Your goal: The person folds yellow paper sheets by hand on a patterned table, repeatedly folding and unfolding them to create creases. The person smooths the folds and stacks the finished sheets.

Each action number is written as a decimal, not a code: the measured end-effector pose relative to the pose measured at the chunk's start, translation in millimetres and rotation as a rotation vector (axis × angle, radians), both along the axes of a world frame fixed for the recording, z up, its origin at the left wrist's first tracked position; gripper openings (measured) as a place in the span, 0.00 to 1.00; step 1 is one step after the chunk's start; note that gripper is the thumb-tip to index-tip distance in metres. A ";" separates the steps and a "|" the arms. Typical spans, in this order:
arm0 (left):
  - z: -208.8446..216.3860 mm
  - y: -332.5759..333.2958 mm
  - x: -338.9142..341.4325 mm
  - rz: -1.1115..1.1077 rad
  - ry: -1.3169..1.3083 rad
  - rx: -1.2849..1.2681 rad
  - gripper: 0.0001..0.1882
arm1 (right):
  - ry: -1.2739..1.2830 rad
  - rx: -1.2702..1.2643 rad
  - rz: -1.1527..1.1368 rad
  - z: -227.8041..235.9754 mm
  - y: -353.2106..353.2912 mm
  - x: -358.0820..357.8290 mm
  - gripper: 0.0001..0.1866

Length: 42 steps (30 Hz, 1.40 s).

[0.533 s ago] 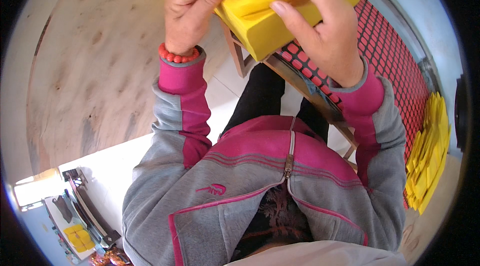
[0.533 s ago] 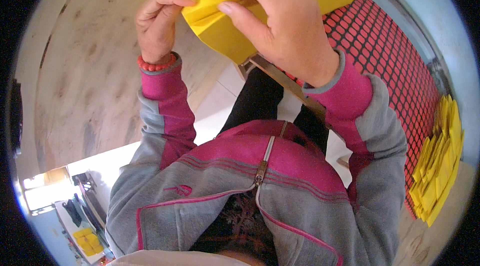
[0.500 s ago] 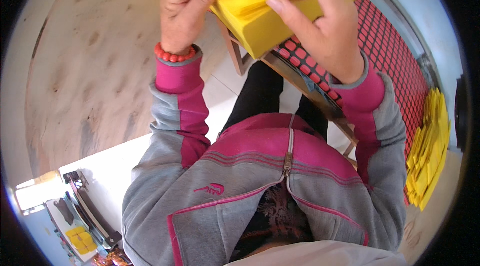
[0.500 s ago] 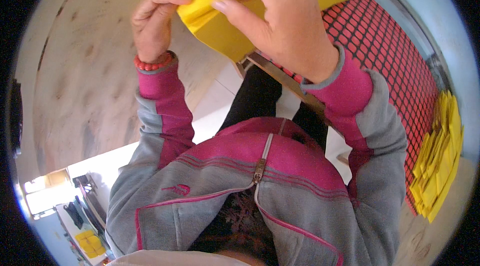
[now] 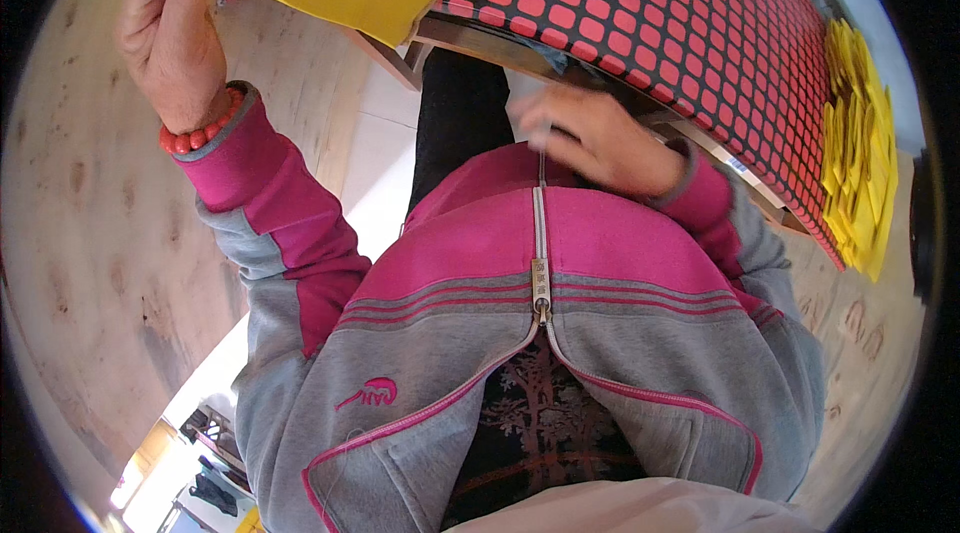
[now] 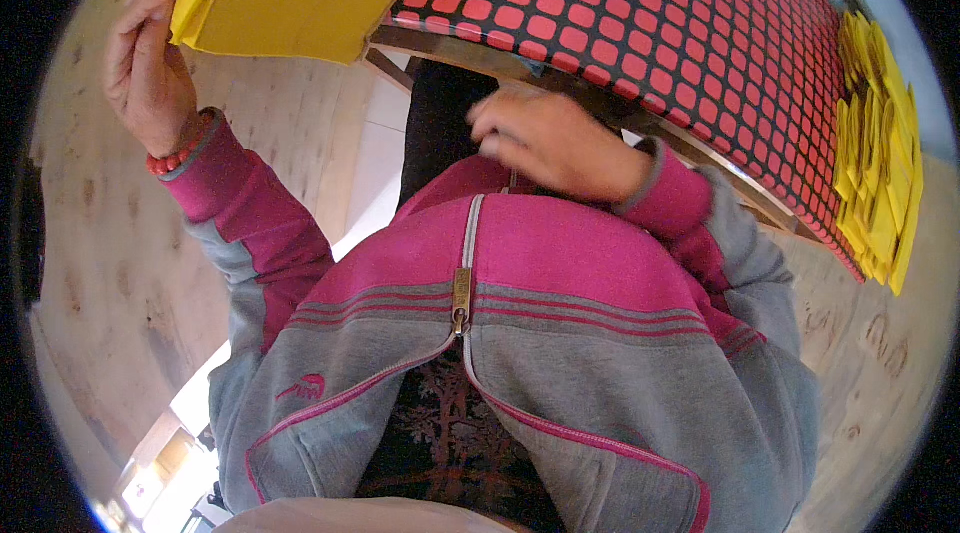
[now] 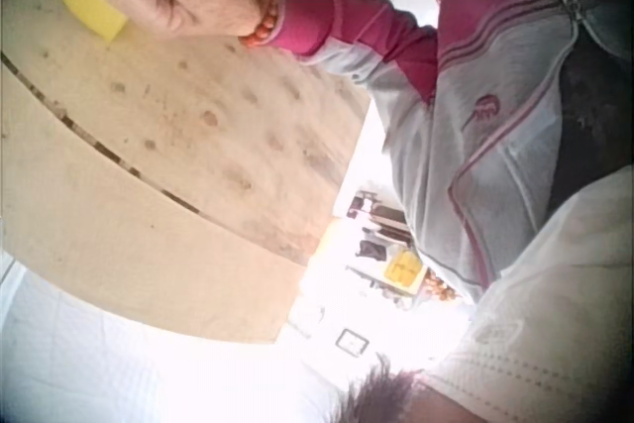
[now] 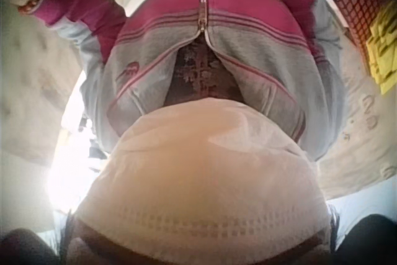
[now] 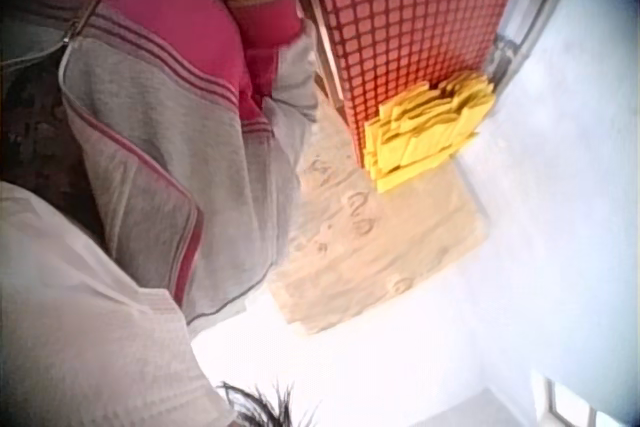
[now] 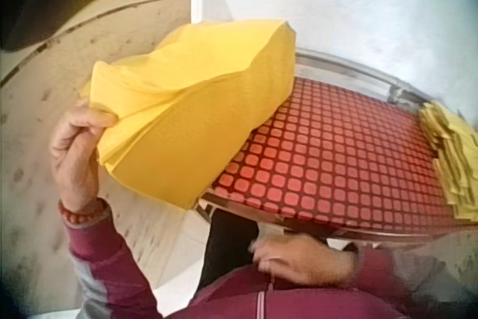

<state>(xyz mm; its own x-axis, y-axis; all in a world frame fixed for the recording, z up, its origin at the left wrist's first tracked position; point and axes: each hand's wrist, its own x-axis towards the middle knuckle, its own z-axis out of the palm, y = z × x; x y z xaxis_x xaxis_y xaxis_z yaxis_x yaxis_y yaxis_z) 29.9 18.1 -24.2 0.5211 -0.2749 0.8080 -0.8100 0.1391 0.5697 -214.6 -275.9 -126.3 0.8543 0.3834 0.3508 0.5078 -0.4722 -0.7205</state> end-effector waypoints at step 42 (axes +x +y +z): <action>33.3 -17.3 -35.3 -0.162 0.065 0.192 0.13 | -0.685 -0.282 -0.039 184.7 34.5 123.0 0.13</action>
